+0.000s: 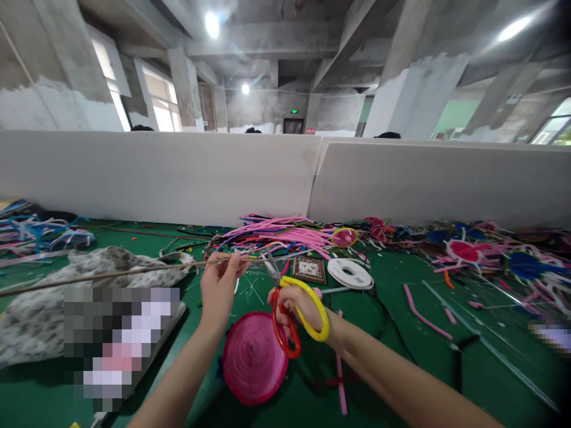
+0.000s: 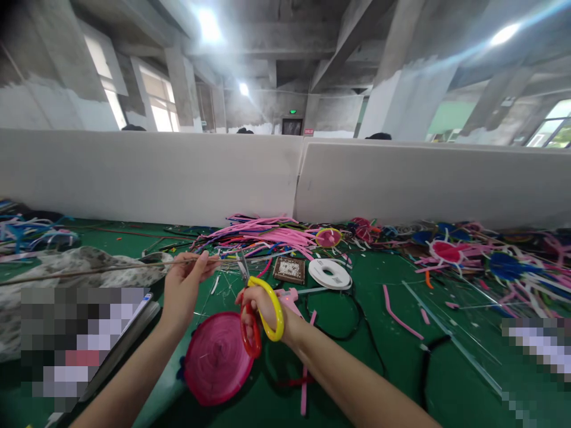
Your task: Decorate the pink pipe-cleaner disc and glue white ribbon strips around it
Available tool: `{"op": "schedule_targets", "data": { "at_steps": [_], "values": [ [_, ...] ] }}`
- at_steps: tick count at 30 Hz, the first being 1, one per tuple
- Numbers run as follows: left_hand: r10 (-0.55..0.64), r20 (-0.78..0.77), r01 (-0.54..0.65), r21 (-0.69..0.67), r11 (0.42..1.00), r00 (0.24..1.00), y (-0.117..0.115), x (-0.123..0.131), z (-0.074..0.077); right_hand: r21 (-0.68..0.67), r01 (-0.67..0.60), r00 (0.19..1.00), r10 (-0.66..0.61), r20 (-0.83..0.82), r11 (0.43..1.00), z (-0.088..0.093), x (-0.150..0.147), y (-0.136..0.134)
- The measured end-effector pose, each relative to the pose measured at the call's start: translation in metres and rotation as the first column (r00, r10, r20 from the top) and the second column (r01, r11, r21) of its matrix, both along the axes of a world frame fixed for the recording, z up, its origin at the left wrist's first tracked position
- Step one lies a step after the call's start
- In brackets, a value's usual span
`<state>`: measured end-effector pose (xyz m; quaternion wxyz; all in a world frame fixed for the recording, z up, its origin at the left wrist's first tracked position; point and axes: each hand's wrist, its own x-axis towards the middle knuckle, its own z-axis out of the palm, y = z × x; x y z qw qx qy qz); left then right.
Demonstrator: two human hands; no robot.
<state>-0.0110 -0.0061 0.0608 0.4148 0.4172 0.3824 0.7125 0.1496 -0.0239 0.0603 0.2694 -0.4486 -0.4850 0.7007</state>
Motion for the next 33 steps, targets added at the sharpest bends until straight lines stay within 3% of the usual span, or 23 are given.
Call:
{"op": "schedule_targets", "data": {
  "at_steps": [6,16,21,24,27,33],
  "values": [
    [-0.068,-0.011,0.067,-0.045,0.997,0.998,0.033,-0.010,0.011,-0.003,0.052,0.996,-0.052,-0.072,0.999,0.013,-0.010,0.010],
    [-0.147,-0.072,0.135,-0.152,0.979,0.986,0.071,-0.021,0.035,-0.030,0.101,0.991,-0.103,-0.082,0.994,0.008,-0.018,0.028],
    [-0.113,-0.105,0.107,-0.059,0.993,0.988,0.059,-0.018,0.041,-0.029,0.070,0.992,-0.073,-0.102,0.997,0.018,-0.013,0.027],
    [-0.085,-0.165,0.088,0.010,0.996,0.983,0.045,-0.018,0.034,-0.076,0.007,0.999,-0.011,-0.052,0.997,0.023,-0.006,0.026],
    [-0.135,-0.246,0.140,0.003,0.990,0.960,0.038,-0.018,0.025,-0.165,-0.054,0.999,0.053,-0.011,0.985,0.024,-0.001,0.024],
    [-0.130,-0.314,0.145,0.023,0.989,0.941,0.037,-0.012,0.019,-0.128,0.000,1.000,0.003,0.021,0.992,0.016,0.001,0.028]
  ]
}}
